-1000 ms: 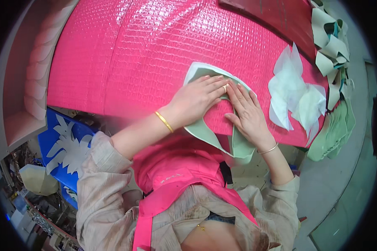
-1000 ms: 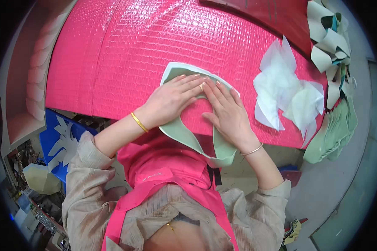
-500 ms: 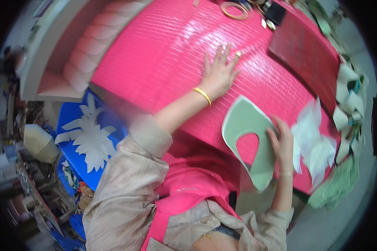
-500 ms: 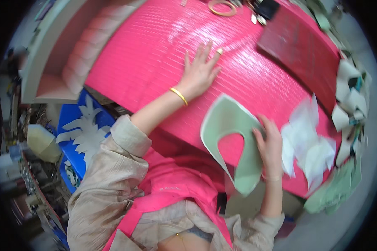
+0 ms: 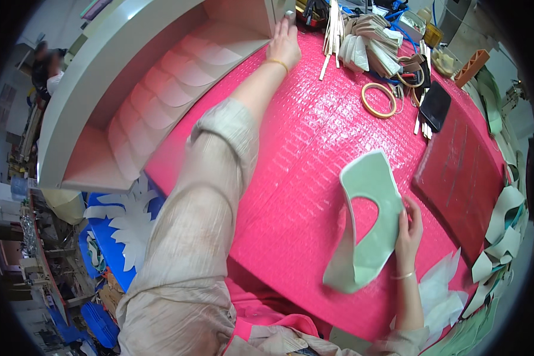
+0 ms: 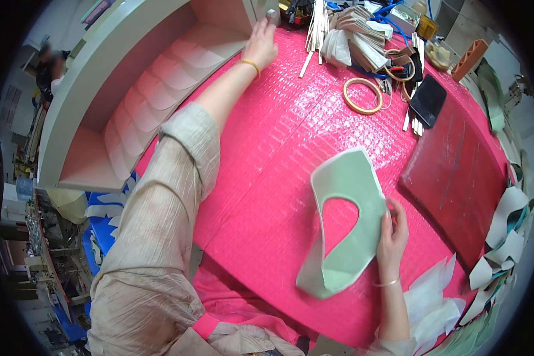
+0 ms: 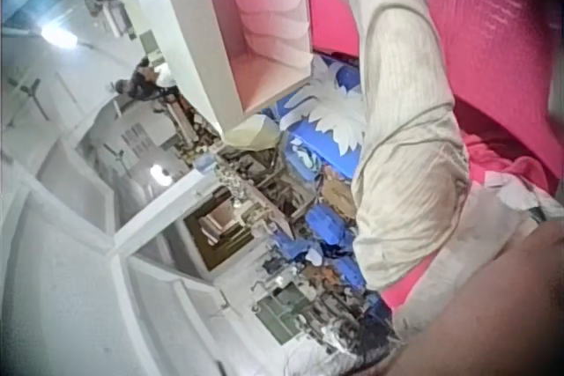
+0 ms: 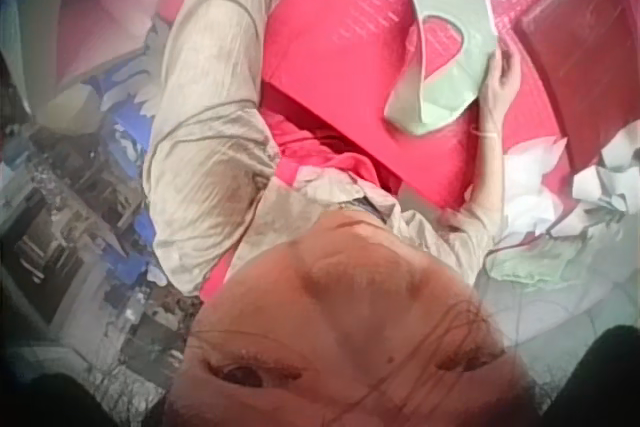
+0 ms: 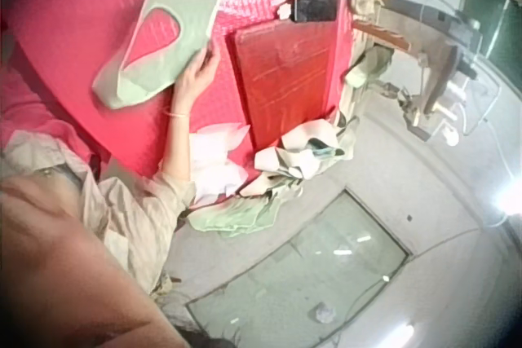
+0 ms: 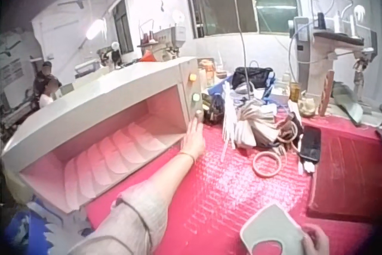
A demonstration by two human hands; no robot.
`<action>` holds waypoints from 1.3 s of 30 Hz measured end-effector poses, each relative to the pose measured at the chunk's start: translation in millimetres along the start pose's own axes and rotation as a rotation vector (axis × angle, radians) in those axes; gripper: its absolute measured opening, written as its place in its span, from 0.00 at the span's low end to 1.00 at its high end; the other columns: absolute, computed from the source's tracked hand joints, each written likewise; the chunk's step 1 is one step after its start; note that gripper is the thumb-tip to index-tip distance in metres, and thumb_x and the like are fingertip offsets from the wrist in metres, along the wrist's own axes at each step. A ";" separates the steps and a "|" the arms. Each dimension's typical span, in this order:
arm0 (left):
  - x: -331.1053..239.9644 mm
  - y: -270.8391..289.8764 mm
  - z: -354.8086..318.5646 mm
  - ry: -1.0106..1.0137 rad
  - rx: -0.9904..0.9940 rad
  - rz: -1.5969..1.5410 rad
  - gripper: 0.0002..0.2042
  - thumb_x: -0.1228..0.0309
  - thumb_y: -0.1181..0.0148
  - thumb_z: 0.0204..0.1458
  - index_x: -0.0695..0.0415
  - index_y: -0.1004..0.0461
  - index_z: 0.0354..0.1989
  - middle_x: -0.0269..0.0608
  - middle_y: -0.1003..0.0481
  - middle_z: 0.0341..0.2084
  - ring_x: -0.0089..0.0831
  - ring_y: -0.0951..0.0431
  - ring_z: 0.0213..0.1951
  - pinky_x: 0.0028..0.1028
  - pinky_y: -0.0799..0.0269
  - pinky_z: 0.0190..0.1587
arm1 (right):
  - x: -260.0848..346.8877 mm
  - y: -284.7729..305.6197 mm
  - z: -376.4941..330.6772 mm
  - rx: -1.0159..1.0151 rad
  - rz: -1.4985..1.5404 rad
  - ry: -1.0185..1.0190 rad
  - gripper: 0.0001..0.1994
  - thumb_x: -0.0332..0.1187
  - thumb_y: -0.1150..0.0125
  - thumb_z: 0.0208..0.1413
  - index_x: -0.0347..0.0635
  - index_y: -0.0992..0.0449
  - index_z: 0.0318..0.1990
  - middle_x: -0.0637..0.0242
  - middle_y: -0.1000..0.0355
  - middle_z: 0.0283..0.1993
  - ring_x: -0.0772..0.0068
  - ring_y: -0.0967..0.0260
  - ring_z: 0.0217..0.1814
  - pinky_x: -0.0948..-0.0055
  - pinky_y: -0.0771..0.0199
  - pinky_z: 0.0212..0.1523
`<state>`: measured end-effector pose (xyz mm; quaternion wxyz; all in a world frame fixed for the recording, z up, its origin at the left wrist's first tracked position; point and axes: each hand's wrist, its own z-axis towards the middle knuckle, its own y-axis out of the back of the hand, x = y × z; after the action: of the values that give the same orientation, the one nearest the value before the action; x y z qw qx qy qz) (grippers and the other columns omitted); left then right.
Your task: Peeling off the backing paper from various shoe upper components.
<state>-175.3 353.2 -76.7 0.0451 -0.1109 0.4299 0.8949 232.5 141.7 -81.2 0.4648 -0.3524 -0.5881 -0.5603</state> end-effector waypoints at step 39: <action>-205.1 243.4 -264.8 -1.071 0.747 0.206 0.10 0.67 0.53 0.43 0.55 0.24 0.26 0.39 0.26 0.24 0.34 0.27 0.30 0.39 0.46 0.53 | 46.4 34.7 -82.6 0.509 -0.017 -0.384 0.12 0.25 0.51 0.48 0.36 0.31 0.42 0.72 0.40 0.16 0.79 0.40 0.16 0.79 0.39 0.16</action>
<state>23.4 -2.6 -3.7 0.2021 0.4145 0.6380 0.6167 262.6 59.6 -31.0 0.4139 -0.3193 -0.7893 -0.3220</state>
